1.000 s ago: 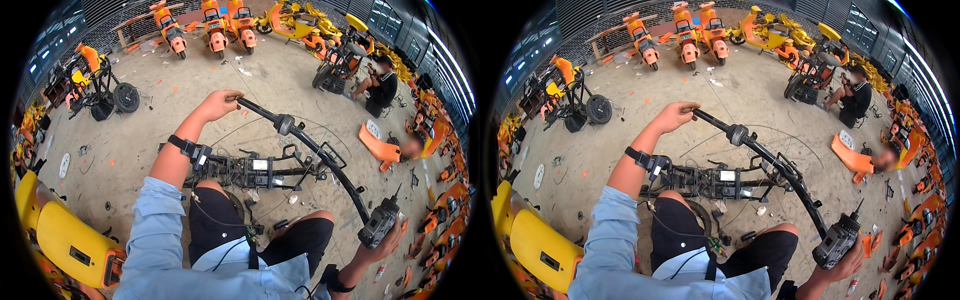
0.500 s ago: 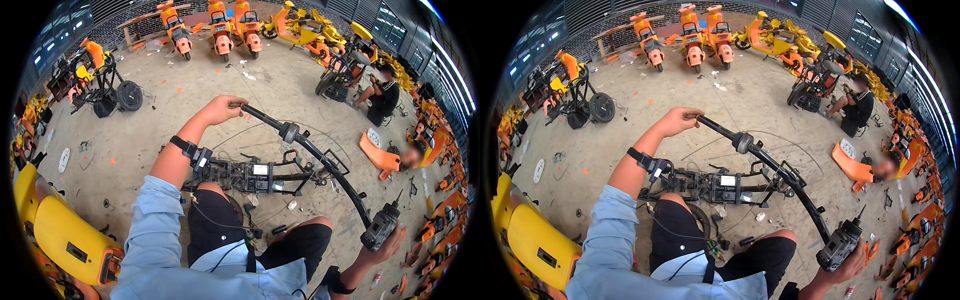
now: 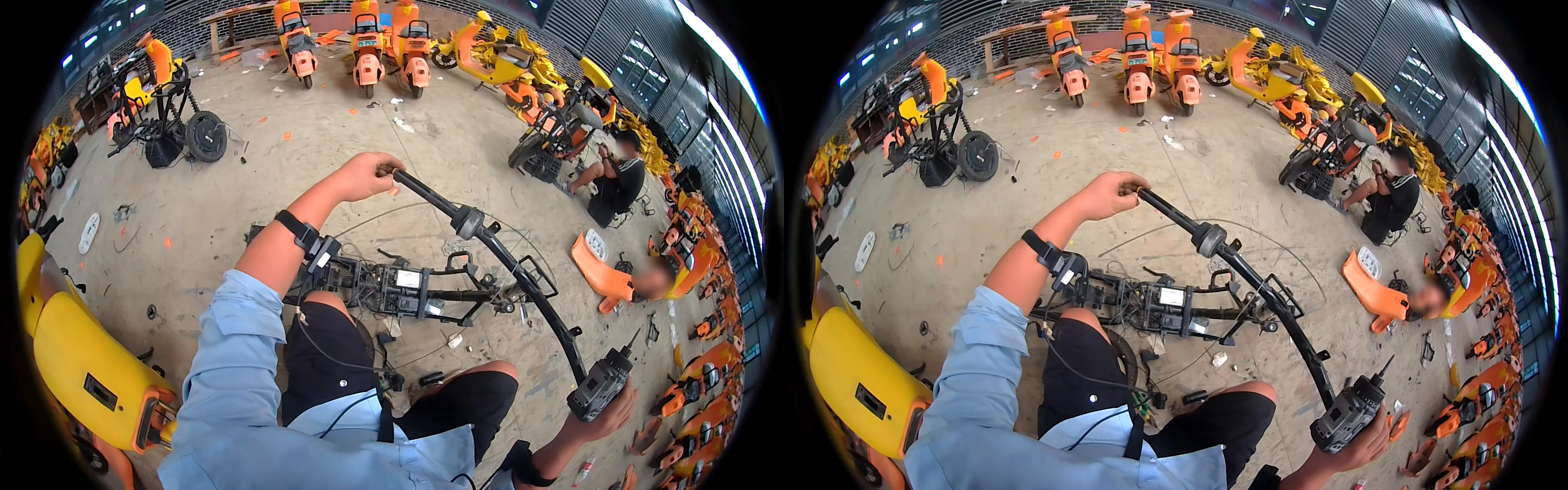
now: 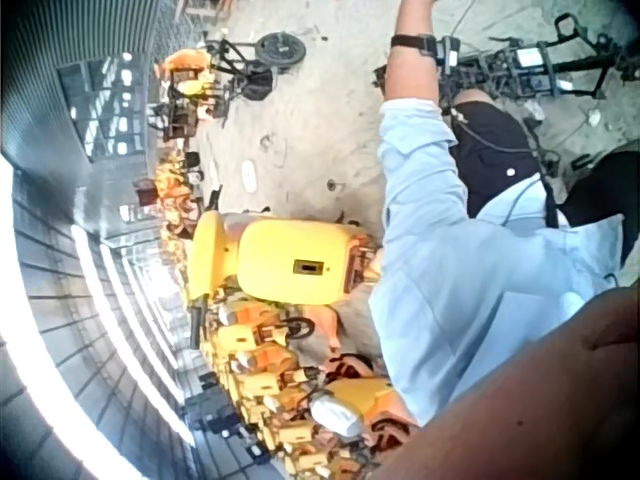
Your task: The person uses a drill to secure components onto the handlebar of an electric scooter frame and handles wires and mechanical parts while sitting on the floor of a large assembly area.
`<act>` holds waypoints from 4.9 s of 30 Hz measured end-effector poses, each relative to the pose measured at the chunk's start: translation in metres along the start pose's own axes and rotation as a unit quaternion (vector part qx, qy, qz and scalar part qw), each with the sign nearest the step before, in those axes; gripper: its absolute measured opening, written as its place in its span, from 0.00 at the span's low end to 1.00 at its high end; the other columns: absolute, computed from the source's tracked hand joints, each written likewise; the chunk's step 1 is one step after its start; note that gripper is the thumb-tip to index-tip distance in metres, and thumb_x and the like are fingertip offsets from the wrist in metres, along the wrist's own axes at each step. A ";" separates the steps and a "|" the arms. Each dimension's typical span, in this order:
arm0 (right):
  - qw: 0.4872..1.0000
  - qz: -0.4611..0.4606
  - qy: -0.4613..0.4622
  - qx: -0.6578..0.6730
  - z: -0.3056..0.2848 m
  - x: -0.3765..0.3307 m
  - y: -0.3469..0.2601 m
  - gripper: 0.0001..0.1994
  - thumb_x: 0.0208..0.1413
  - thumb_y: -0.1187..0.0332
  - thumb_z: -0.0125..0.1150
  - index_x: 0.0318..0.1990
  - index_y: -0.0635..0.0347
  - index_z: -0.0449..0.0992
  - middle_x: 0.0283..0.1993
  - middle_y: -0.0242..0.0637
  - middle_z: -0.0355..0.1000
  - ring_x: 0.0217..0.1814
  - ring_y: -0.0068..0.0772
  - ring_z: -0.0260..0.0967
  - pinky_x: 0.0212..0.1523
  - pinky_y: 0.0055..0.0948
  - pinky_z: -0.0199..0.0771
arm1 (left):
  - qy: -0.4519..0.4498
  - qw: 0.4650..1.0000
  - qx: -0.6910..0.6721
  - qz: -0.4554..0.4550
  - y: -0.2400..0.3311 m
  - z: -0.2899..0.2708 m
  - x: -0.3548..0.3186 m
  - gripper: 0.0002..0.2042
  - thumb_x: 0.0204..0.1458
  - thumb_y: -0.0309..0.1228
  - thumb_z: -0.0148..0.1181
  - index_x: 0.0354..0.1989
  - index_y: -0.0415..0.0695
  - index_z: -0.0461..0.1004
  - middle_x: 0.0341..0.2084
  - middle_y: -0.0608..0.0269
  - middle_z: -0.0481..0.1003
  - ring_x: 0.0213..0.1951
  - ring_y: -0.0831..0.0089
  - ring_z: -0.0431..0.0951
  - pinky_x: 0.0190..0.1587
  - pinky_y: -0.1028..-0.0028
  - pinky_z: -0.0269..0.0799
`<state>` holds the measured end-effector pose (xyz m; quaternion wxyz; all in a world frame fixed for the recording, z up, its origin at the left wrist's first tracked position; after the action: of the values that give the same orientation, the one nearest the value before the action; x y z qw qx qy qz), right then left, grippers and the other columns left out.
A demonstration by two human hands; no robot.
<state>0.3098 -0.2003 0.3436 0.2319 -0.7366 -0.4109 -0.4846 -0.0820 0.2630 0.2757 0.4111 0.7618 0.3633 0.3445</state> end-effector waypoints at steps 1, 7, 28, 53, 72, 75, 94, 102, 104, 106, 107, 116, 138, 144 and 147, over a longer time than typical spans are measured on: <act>1.000 -0.006 0.004 0.001 0.000 0.001 0.000 0.27 0.48 0.60 0.66 0.57 0.61 0.75 0.53 0.42 0.76 0.59 0.52 0.71 0.61 0.45 0.64 | 0.003 1.000 0.009 -0.002 0.001 0.001 -0.001 0.18 0.52 0.24 0.56 0.53 0.36 0.75 0.38 0.64 0.77 0.39 0.76 0.76 0.46 0.74 0.74; 0.998 -0.042 0.044 -0.011 -0.009 0.005 -0.012 0.27 0.48 0.56 0.72 0.52 0.64 0.77 0.47 0.40 0.78 0.50 0.45 0.75 0.54 0.41 0.68 | 0.019 0.999 0.029 -0.002 0.001 0.003 -0.002 0.16 0.53 0.24 0.56 0.51 0.38 0.74 0.37 0.64 0.76 0.39 0.75 0.74 0.47 0.73 0.73; 1.000 -0.001 0.003 0.011 -0.005 0.003 -0.003 0.26 0.48 0.63 0.65 0.56 0.62 0.74 0.50 0.43 0.76 0.56 0.51 0.71 0.59 0.43 0.64 | 0.003 0.998 -0.052 0.019 -0.008 0.000 -0.002 0.17 0.57 0.25 0.53 0.54 0.35 0.74 0.40 0.61 0.77 0.42 0.72 0.78 0.53 0.71 0.74; 1.000 -0.007 0.024 0.011 -0.008 0.004 -0.019 0.25 0.51 0.60 0.65 0.56 0.63 0.75 0.50 0.45 0.77 0.54 0.53 0.72 0.56 0.42 0.66 | 0.062 0.977 -0.143 -0.147 -0.033 0.004 0.018 0.16 0.67 0.35 0.51 0.48 0.33 0.77 0.34 0.61 0.76 0.35 0.74 0.75 0.41 0.71 0.78; 0.999 -0.010 0.046 -0.013 -0.017 0.015 -0.027 0.28 0.45 0.55 0.75 0.51 0.62 0.78 0.42 0.39 0.77 0.45 0.43 0.74 0.52 0.37 0.66 | 0.119 0.965 -0.183 -0.146 -0.037 0.009 0.018 0.16 0.67 0.36 0.50 0.42 0.33 0.76 0.28 0.64 0.72 0.28 0.75 0.72 0.34 0.71 0.76; 0.999 -0.012 0.045 -0.007 -0.018 0.017 -0.030 0.28 0.45 0.55 0.75 0.51 0.61 0.77 0.41 0.39 0.77 0.44 0.43 0.73 0.50 0.37 0.66 | 0.130 0.971 -0.141 -0.141 -0.036 0.002 0.019 0.16 0.66 0.36 0.51 0.41 0.33 0.76 0.27 0.63 0.72 0.28 0.74 0.73 0.34 0.71 0.76; 0.999 0.033 0.002 -0.002 -0.011 0.004 -0.017 0.25 0.46 0.64 0.68 0.54 0.59 0.76 0.48 0.42 0.77 0.58 0.50 0.72 0.60 0.42 0.65 | 0.169 0.969 -0.132 -0.127 -0.018 0.008 0.007 0.17 0.68 0.39 0.49 0.41 0.34 0.76 0.27 0.60 0.76 0.27 0.72 0.77 0.34 0.69 0.78; 0.999 0.008 0.048 -0.006 -0.018 0.006 -0.023 0.26 0.45 0.60 0.70 0.53 0.62 0.77 0.44 0.39 0.77 0.47 0.46 0.74 0.52 0.39 0.66 | 0.161 0.977 -0.095 -0.104 -0.016 0.001 0.019 0.16 0.64 0.36 0.56 0.35 0.31 0.73 0.21 0.58 0.74 0.22 0.71 0.76 0.29 0.70 0.73; 0.999 0.002 0.043 0.006 -0.013 0.007 -0.018 0.26 0.45 0.61 0.70 0.53 0.62 0.77 0.44 0.41 0.77 0.47 0.48 0.74 0.53 0.40 0.66 | 0.365 0.925 -0.105 -0.015 -0.005 -0.065 0.002 0.13 0.62 0.35 0.59 0.34 0.35 0.70 0.22 0.60 0.74 0.25 0.73 0.76 0.32 0.71 0.75; 0.999 0.008 0.020 0.034 -0.008 0.007 -0.025 0.26 0.46 0.61 0.68 0.54 0.62 0.76 0.45 0.43 0.77 0.49 0.51 0.73 0.54 0.41 0.67 | 0.358 0.925 -0.128 -0.028 -0.015 -0.124 -0.016 0.12 0.60 0.34 0.62 0.35 0.39 0.68 0.25 0.62 0.74 0.27 0.73 0.75 0.35 0.72 0.76; 1.000 0.017 0.005 0.024 -0.010 0.001 -0.023 0.26 0.47 0.63 0.67 0.55 0.63 0.76 0.49 0.45 0.76 0.52 0.51 0.73 0.56 0.41 0.66 | 0.313 0.938 -0.138 -0.051 -0.024 -0.116 -0.018 0.11 0.60 0.33 0.62 0.35 0.40 0.68 0.27 0.62 0.74 0.27 0.73 0.75 0.36 0.71 0.75; 1.000 0.011 0.005 0.012 -0.008 0.001 -0.014 0.25 0.50 0.66 0.68 0.57 0.65 0.75 0.52 0.45 0.77 0.53 0.50 0.73 0.57 0.39 0.67 | 0.143 0.767 -0.623 -0.056 -0.129 0.008 -0.059 0.06 0.60 0.28 0.59 0.41 0.40 0.73 0.31 0.65 0.72 0.32 0.74 0.72 0.38 0.73 0.72; 0.989 -0.107 0.001 -0.097 0.002 -0.021 0.006 0.21 0.53 0.69 0.69 0.53 0.68 0.76 0.54 0.49 0.77 0.54 0.51 0.76 0.55 0.43 0.76 | -0.028 0.751 -0.636 -0.174 -0.090 0.230 -0.077 0.19 0.67 0.48 0.50 0.48 0.43 0.72 0.31 0.68 0.75 0.28 0.77 0.74 0.34 0.76 0.71; 0.964 -0.138 0.031 -0.227 -0.004 -0.038 0.007 0.22 0.53 0.65 0.71 0.53 0.64 0.77 0.54 0.48 0.77 0.53 0.52 0.77 0.53 0.44 0.78 | -0.049 0.755 -0.628 -0.185 -0.094 0.247 -0.078 0.18 0.68 0.48 0.50 0.49 0.44 0.72 0.34 0.66 0.75 0.29 0.79 0.71 0.32 0.76 0.69; 0.962 -0.141 0.031 -0.231 -0.004 -0.039 0.004 0.22 0.52 0.64 0.72 0.52 0.63 0.78 0.53 0.48 0.77 0.52 0.53 0.77 0.53 0.44 0.78 | -0.058 0.725 -0.663 -0.179 -0.090 0.247 -0.077 0.16 0.67 0.44 0.52 0.50 0.43 0.71 0.38 0.65 0.76 0.33 0.78 0.74 0.34 0.76 0.71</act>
<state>0.3033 -0.2207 0.3101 -0.0029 -0.6890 -0.3800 -0.6172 0.0588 0.1412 0.0748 0.8857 0.2349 0.1471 0.3726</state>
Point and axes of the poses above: each hand's wrist, its own x-axis towards the middle knuckle, its own z-axis out of the palm, y = z × x, the point moved 8 cm from there along x, towards the middle knuckle
